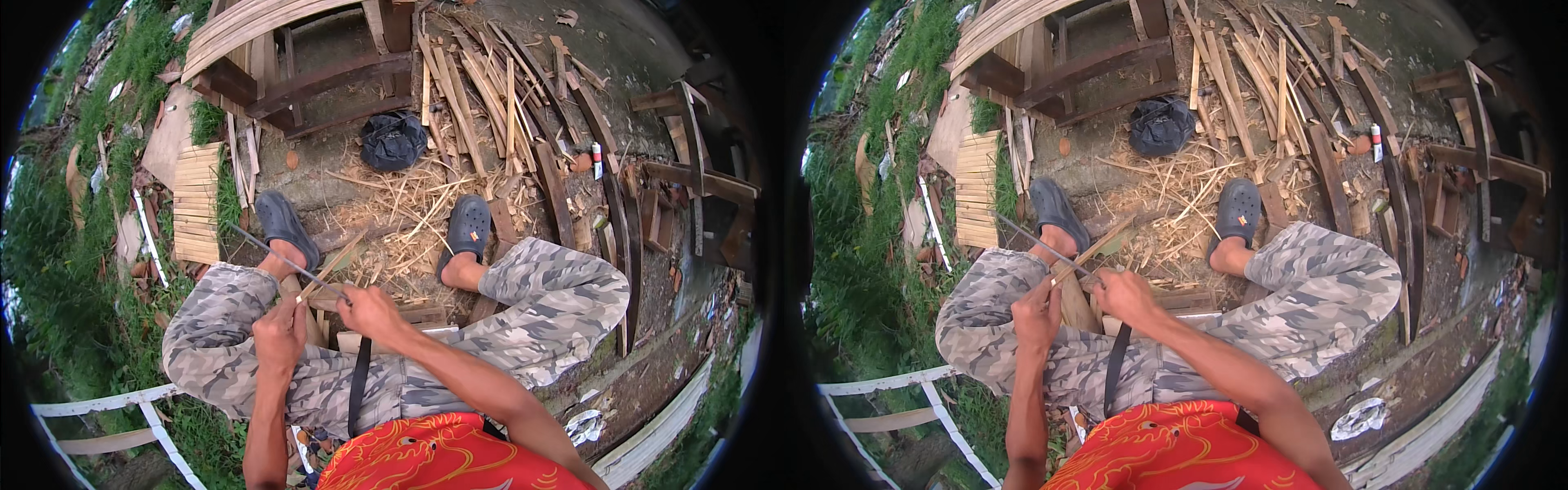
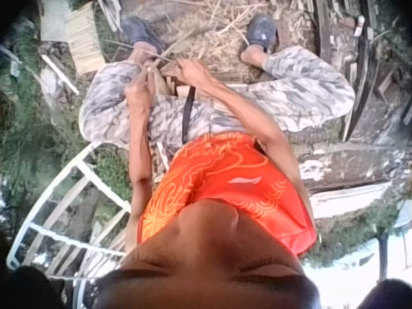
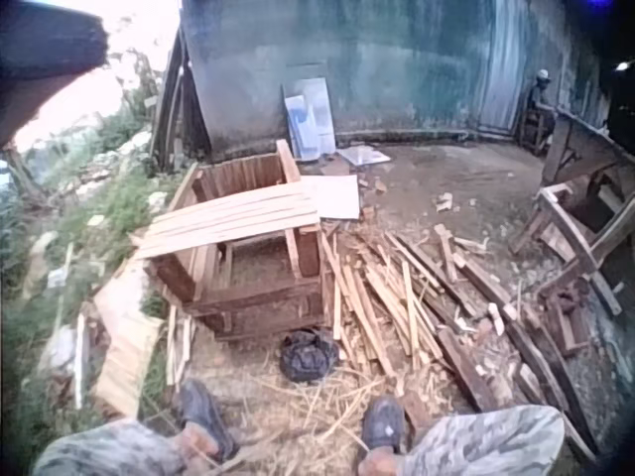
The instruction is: The person sits on the ground and uses a curved blade to shave thin strips from a wooden stick, repeatedly peeling the wood and placing the shavings on the ground. The person occasionally lifts the stick to inspect it before continuing to shave.
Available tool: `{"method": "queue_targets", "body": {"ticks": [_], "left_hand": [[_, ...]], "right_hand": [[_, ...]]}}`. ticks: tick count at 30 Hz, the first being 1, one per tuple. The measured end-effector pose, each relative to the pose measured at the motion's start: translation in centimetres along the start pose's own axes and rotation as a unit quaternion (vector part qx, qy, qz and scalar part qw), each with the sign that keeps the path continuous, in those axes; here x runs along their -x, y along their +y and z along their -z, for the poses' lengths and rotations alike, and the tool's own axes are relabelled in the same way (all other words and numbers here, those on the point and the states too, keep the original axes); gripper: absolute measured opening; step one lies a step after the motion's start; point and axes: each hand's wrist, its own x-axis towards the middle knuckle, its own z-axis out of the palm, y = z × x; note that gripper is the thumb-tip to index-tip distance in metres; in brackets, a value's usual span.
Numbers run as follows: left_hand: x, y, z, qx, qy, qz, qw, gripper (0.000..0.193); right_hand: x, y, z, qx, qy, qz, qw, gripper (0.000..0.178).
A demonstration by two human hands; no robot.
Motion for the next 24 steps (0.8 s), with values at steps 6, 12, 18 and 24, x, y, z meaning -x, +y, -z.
{"method": "queue_targets", "body": {"ticks": [6,12,18,24], "left_hand": [[-0.2,0.2,0.2,0.007,0.011,0.010,1.000,0.017],[-0.5,1.0,-0.1,-0.001,0.008,0.005,1.000,0.017],[-0.8,1.8,0.0,-0.008,-0.029,0.006,1.000,0.016],[-1.4,1.9,0.0,-0.002,-0.009,0.007,1.000,0.017]], "right_hand": [[-0.2,0.4,0.3,0.011,-0.008,0.083,0.996,0.020],[-0.8,1.4,1.2,0.041,-0.020,-0.049,0.998,0.026],[-1.8,3.1,1.4,0.047,-0.047,-0.066,0.996,0.027],[-2.5,5.9,-0.2,0.035,-0.027,-0.036,0.998,0.022]]}}
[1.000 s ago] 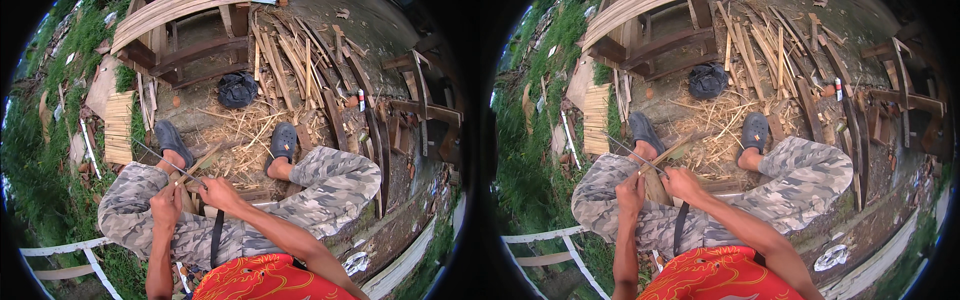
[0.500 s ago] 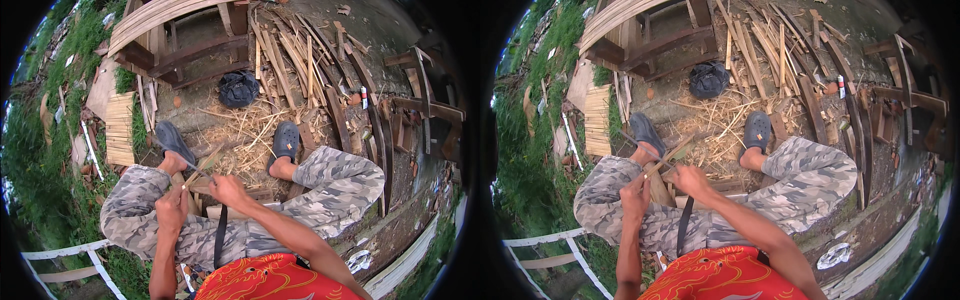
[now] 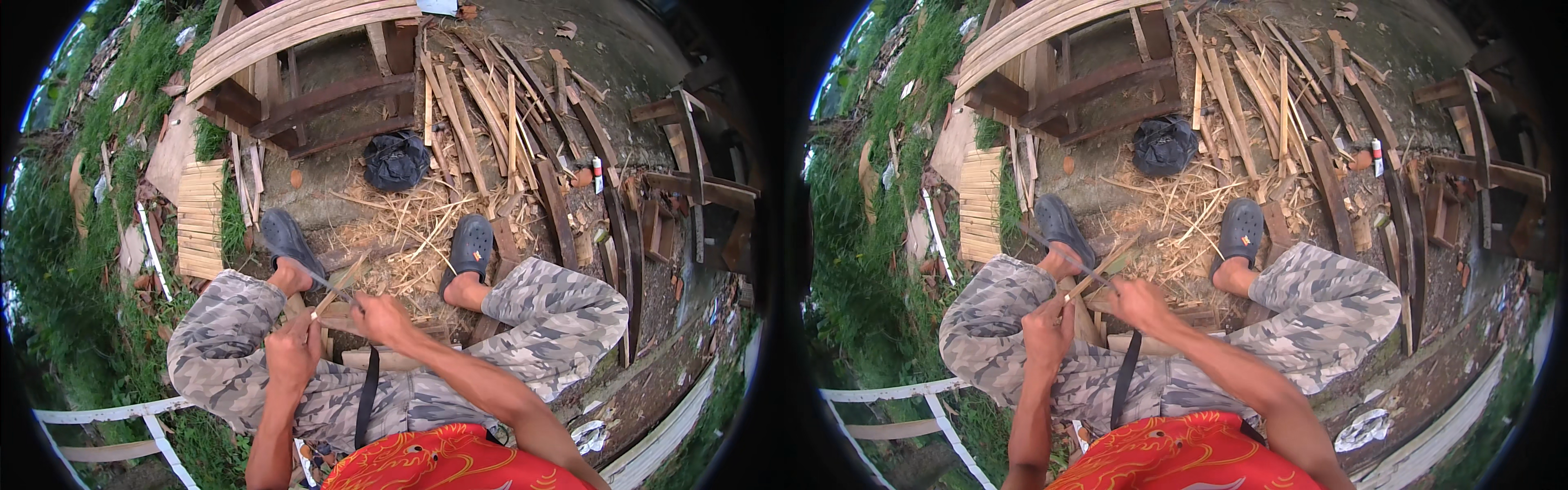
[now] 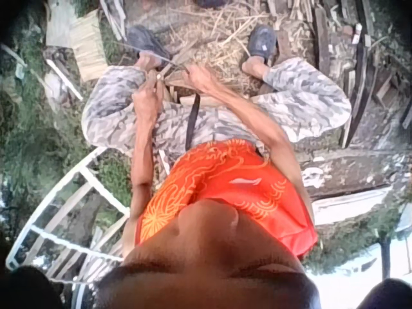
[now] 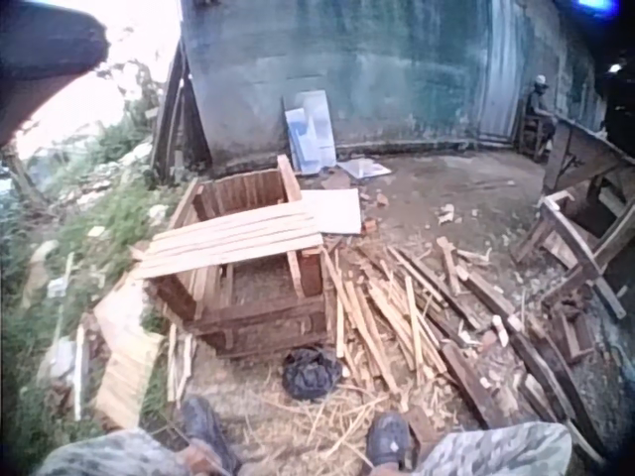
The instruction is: The person sits on the ground and uses a curved blade to shave thin strips from a wooden stick, repeatedly peeling the wood and placing the shavings on the ground. The person occasionally lifts the stick to inspect it before continuing to shave.
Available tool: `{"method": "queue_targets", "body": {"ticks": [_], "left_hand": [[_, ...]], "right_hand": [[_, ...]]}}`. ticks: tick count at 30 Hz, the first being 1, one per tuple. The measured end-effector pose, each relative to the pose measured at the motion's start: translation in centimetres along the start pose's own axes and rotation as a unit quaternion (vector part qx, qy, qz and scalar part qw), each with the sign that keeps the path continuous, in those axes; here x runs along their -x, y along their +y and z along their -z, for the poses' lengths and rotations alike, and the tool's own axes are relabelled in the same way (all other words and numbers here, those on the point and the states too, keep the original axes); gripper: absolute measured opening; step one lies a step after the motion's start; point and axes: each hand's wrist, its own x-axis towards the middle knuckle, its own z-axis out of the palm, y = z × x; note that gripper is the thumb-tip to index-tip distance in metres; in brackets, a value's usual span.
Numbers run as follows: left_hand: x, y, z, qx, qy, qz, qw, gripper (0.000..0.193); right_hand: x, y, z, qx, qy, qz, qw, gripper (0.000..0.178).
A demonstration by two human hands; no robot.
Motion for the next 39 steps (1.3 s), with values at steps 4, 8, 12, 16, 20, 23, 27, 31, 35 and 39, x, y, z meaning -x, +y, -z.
{"method": "queue_targets", "body": {"ticks": [4,8,12,16,20,23,27,31,35,39], "left_hand": [[-0.4,0.1,0.1,-0.004,-0.007,0.001,1.000,0.017],[-0.7,0.4,-0.1,-0.002,0.008,0.004,1.000,0.016],[-1.3,0.5,-0.2,0.030,0.025,0.016,0.999,0.015],[-1.2,0.6,0.0,0.010,0.004,0.015,1.000,0.015],[-0.9,0.8,-0.1,0.003,0.002,-0.009,1.000,0.016],[-0.9,1.0,-0.3,-0.002,-0.022,-0.027,0.999,0.018],[-1.0,1.3,-0.3,0.021,-0.020,-0.074,0.997,0.018],[-0.9,1.4,-0.4,0.012,-0.028,-0.041,0.999,0.018],[-1.0,0.7,0.1,0.007,-0.029,-0.031,0.999,0.018],[-1.2,0.2,0.4,-0.001,-0.004,0.017,1.000,0.018]], "right_hand": [[-1.1,2.6,-0.6,0.012,0.023,0.013,1.000,0.025],[-2.1,5.0,-0.4,0.042,0.011,-0.087,0.995,0.028],[-1.4,3.6,-0.7,-0.023,0.011,-0.014,1.000,0.023],[-0.8,0.3,1.4,-0.013,0.010,-0.001,1.000,0.021],[1.4,-2.6,2.6,-0.051,0.046,0.050,0.996,0.019],[2.0,-2.5,2.6,-0.097,0.070,0.063,0.991,0.019],[1.4,-0.6,2.3,-0.063,0.019,-0.055,0.996,0.019],[1.4,0.0,1.6,-0.106,0.024,0.028,0.994,0.020],[0.6,-0.3,0.9,-0.095,0.025,-0.027,0.995,0.021],[0.3,0.2,0.7,-0.041,0.019,-0.038,0.998,0.022]]}}
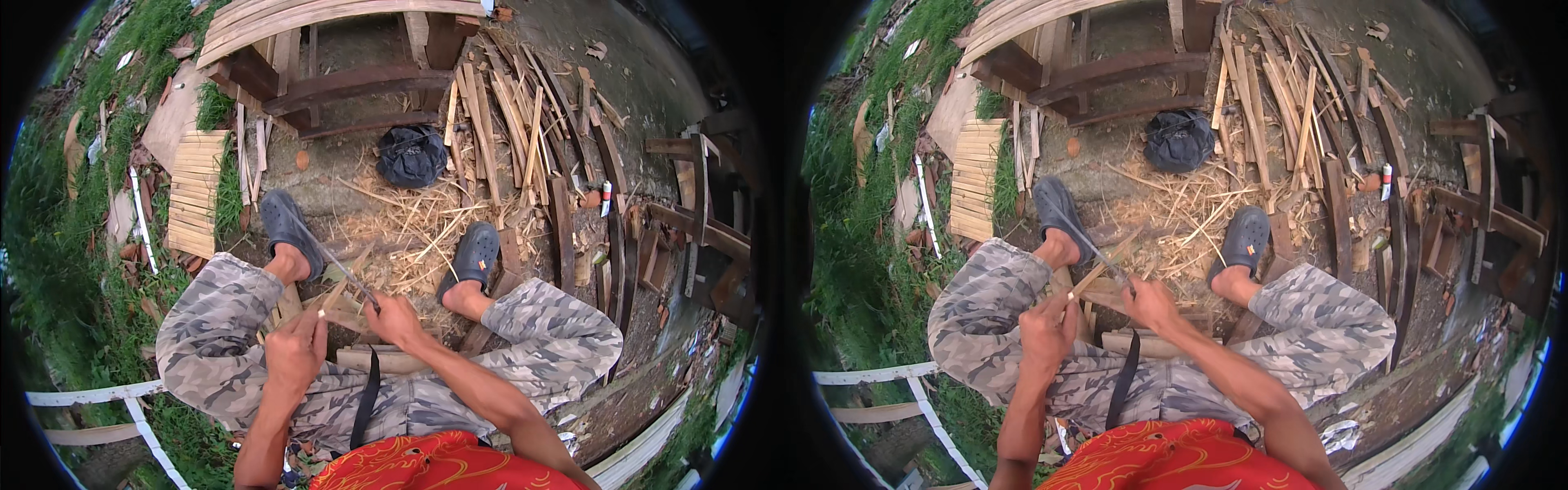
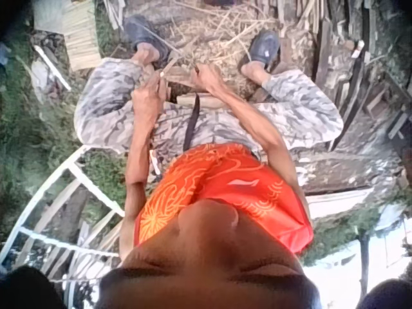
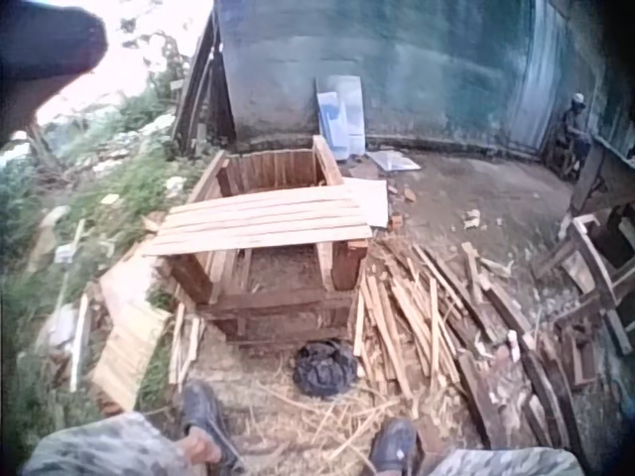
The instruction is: The person sits on the ground and uses a curved blade to shave thin strips from a wooden stick, repeatedly peeling the wood and placing the shavings on the ground. The person occasionally lifts the stick to inspect it before continuing to shave.
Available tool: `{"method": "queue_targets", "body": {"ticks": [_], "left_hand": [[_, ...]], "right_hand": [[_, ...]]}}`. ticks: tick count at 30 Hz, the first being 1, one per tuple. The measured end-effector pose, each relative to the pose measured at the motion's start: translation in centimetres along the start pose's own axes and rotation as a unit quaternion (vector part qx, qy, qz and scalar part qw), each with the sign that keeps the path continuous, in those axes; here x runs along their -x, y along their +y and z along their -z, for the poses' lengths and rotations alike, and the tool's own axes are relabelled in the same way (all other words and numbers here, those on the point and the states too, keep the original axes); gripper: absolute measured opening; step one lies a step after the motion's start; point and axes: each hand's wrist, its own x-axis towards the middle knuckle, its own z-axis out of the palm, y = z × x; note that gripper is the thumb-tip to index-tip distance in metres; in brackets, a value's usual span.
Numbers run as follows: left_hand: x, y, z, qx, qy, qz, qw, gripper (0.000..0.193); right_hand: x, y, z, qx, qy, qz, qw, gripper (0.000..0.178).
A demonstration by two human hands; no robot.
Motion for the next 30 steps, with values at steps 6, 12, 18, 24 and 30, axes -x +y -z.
{"method": "queue_targets", "body": {"ticks": [6,12,18,24,30], "left_hand": [[-0.1,0.3,-0.2,0.041,-0.004,-0.050,0.998,0.017],[0.0,0.3,-0.1,0.036,-0.007,-0.029,0.999,0.014],[0.0,-0.1,-0.3,0.048,0.020,-0.020,0.998,0.015],[0.0,0.1,-0.4,0.011,-0.001,-0.015,1.000,0.016],[-0.2,0.2,-0.7,0.007,0.029,-0.013,0.999,0.015]], "right_hand": [[-0.5,1.7,0.2,0.019,0.040,-0.035,0.998,0.023],[-1.0,2.1,0.4,0.040,-0.027,0.074,0.996,0.023],[-1.4,2.2,0.5,0.114,0.014,-0.050,0.992,0.024],[-2.7,4.1,0.3,0.084,-0.011,-0.012,0.996,0.028],[-3.1,5.1,-0.9,0.082,-0.019,-0.004,0.996,0.030]]}}
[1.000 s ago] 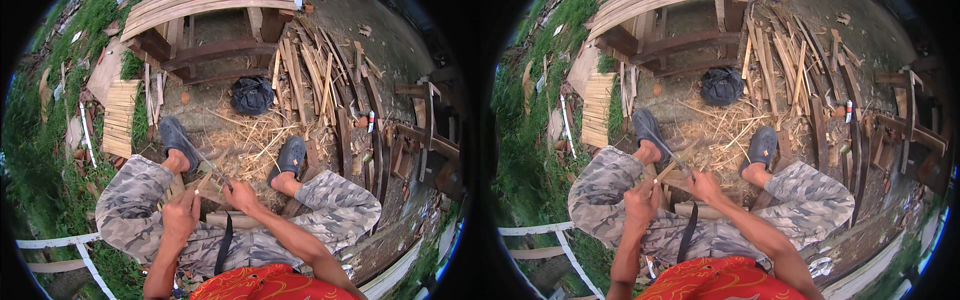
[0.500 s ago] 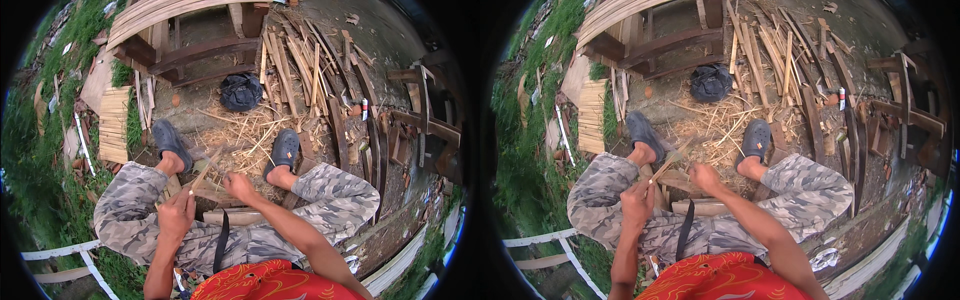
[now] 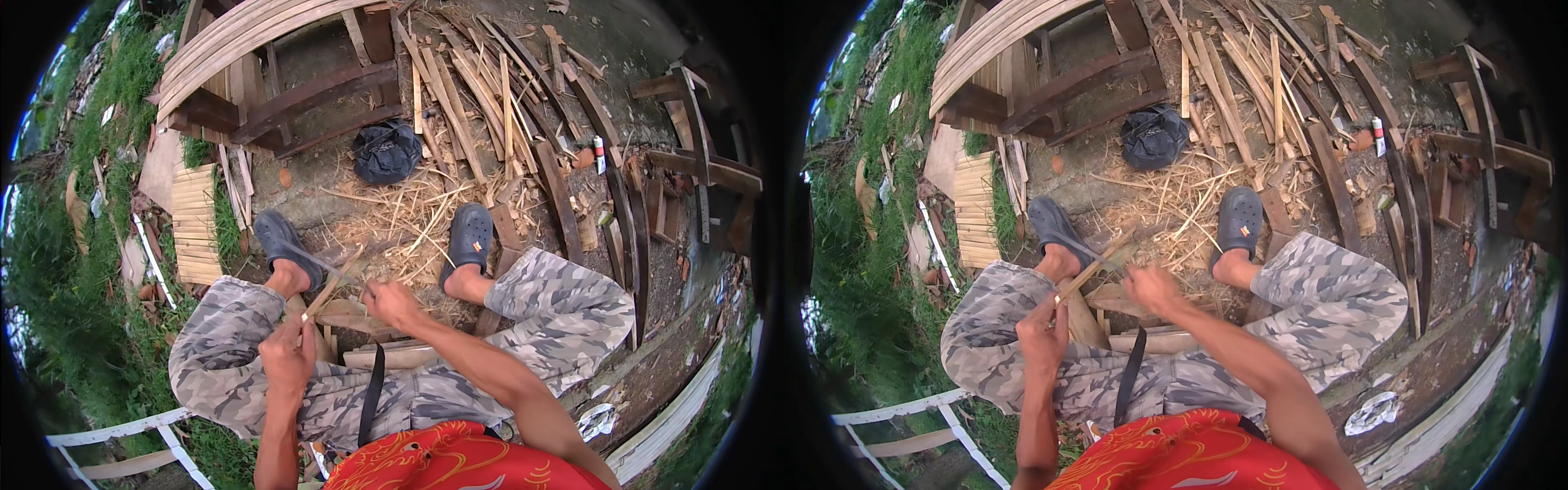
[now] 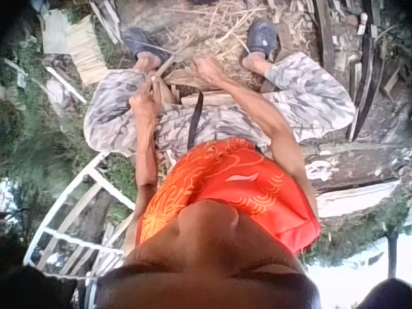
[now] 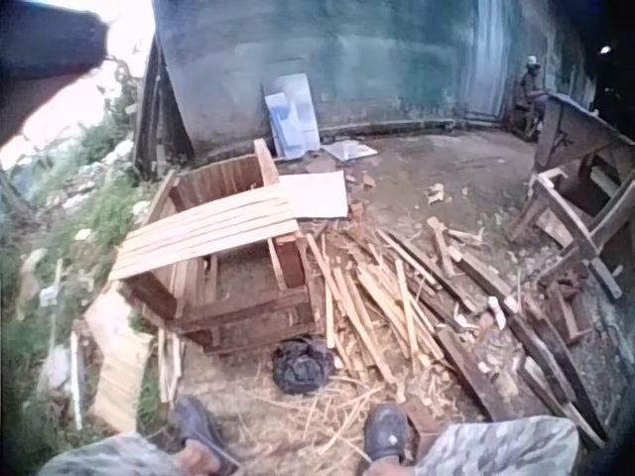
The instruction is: The person sits on the ground and uses a curved blade to shave thin strips from a wooden stick, repeatedly peeling the wood and placing the shavings on the ground. The person occasionally lifts the stick to inspect it before continuing to shave.
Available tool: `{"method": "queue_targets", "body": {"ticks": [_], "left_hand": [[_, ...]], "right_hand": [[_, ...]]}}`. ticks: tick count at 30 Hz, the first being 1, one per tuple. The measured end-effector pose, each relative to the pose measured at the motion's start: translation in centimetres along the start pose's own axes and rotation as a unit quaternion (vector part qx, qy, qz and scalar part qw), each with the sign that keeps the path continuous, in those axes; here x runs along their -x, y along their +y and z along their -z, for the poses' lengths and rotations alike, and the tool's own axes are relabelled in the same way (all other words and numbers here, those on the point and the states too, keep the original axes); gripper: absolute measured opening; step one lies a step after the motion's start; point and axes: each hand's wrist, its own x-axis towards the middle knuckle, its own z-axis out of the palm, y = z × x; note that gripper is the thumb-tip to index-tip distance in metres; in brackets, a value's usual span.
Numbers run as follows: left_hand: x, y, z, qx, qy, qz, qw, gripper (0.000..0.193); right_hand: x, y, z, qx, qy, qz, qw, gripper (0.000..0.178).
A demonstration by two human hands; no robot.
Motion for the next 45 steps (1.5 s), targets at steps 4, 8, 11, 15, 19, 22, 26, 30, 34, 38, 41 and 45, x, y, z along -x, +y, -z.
{"method": "queue_targets", "body": {"ticks": [4,8,11,15,19,22,26,30,34,38,41,45], "left_hand": [[0.1,0.2,-0.3,-0.006,0.007,0.012,1.000,0.015],[0.2,0.7,-0.3,-0.014,-0.021,0.001,1.000,0.017],[-0.2,0.8,-0.4,-0.007,-0.019,-0.001,1.000,0.017],[-0.4,0.8,-0.4,-0.010,-0.019,-0.012,1.000,0.017],[-0.3,1.0,-0.6,-0.002,-0.035,-0.012,0.999,0.016],[-0.1,1.0,-0.5,-0.037,-0.027,-0.021,0.999,0.018],[0.3,0.7,-0.4,-0.032,-0.021,0.002,0.999,0.018],[0.7,0.3,-0.4,-0.030,-0.008,0.003,1.000,0.018],[0.9,0.1,-0.7,-0.024,0.010,0.028,0.999,0.017],[1.1,-0.1,-0.9,-0.017,0.019,0.016,1.000,0.017],[1.4,-0.4,-0.7,-0.023,0.001,0.013,1.000,0.017],[1.9,-0.6,-0.4,-0.042,-0.026,0.003,0.999,0.017]], "right_hand": [[-0.6,1.3,-0.7,-0.030,0.011,-0.010,0.999,0.033],[-1.6,3.8,-0.1,0.034,-0.014,-0.076,0.996,0.033],[-1.3,4.4,-1.5,-0.005,0.001,0.013,1.000,0.033],[-1.5,6.3,-3.5,-0.032,0.060,0.021,0.997,0.028],[-2.2,8.5,-3.9,0.027,0.031,-0.107,0.993,0.031],[-2.2,8.5,-4.6,-0.055,0.013,0.015,0.998,0.035],[-1.8,10.3,-5.5,-0.001,-0.013,-0.184,0.983,0.036],[-2.2,12.1,-4.7,0.014,-0.020,-0.198,0.980,0.039],[-1.7,6.7,-1.5,0.006,-0.031,-0.149,0.988,0.033],[0.8,-2.5,1.4,-0.049,0.011,0.032,0.998,0.027],[2.2,-4.8,1.5,-0.071,0.026,0.157,0.985,0.026],[1.5,-1.8,1.0,-0.080,-0.008,-0.061,0.995,0.025]]}}
